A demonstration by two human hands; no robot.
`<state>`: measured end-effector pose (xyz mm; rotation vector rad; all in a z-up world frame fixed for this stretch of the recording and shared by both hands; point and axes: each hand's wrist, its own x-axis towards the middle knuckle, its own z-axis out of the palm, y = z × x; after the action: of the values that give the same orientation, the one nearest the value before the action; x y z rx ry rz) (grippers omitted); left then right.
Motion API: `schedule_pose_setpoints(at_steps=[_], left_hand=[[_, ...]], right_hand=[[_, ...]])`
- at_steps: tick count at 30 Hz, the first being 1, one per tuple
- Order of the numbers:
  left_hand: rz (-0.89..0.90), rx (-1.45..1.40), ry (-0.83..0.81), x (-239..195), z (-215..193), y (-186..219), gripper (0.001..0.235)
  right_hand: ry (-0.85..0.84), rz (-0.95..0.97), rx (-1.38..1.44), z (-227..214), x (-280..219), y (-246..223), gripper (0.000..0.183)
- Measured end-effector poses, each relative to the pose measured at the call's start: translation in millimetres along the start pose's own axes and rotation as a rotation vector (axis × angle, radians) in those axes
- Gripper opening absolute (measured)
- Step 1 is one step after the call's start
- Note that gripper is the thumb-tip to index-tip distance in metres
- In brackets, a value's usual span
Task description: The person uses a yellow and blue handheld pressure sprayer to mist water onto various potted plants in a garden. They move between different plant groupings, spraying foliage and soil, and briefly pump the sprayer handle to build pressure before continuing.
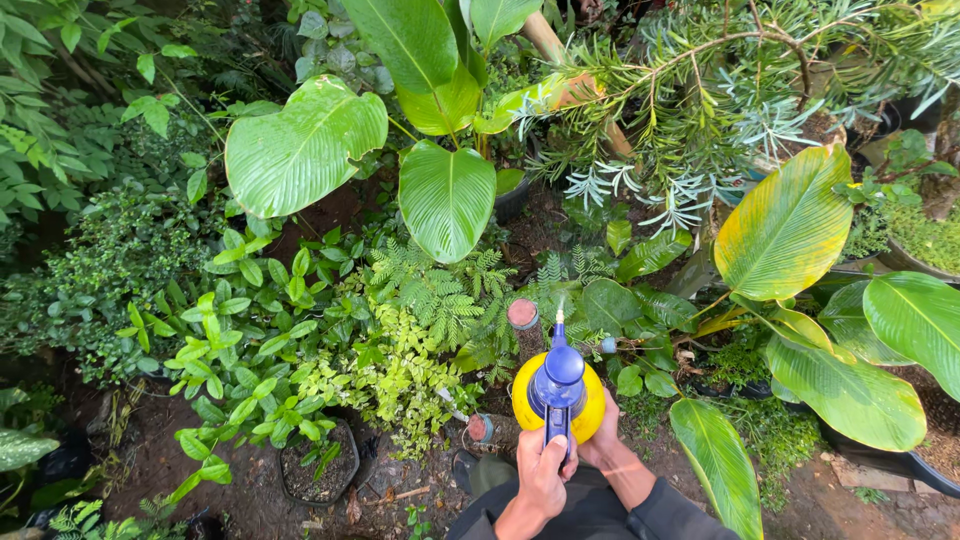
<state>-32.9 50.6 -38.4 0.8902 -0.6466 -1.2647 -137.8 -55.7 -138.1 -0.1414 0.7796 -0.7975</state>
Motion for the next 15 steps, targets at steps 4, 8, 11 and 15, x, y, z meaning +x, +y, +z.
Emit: schedule_pose_setpoints(at_steps=[4,8,11,15], left_hand=[[0.014,-0.022,0.038,-4.9,-1.6,-7.0,0.038],[0.024,-0.024,0.082,-12.0,-4.7,-15.5,0.040],[0.060,-0.023,0.078,-16.0,-6.0,-20.3,0.044],[0.058,-0.079,0.115,-20.8,-3.2,-23.5,0.040]], right_hand=[[-0.010,0.003,-0.016,-4.6,2.9,5.8,0.059],[-0.020,0.027,-0.017,-14.1,7.8,12.7,0.056],[-0.006,0.052,-0.029,-19.2,8.8,15.4,0.056],[-0.078,0.078,-0.067,-17.2,6.6,15.5,0.057]])
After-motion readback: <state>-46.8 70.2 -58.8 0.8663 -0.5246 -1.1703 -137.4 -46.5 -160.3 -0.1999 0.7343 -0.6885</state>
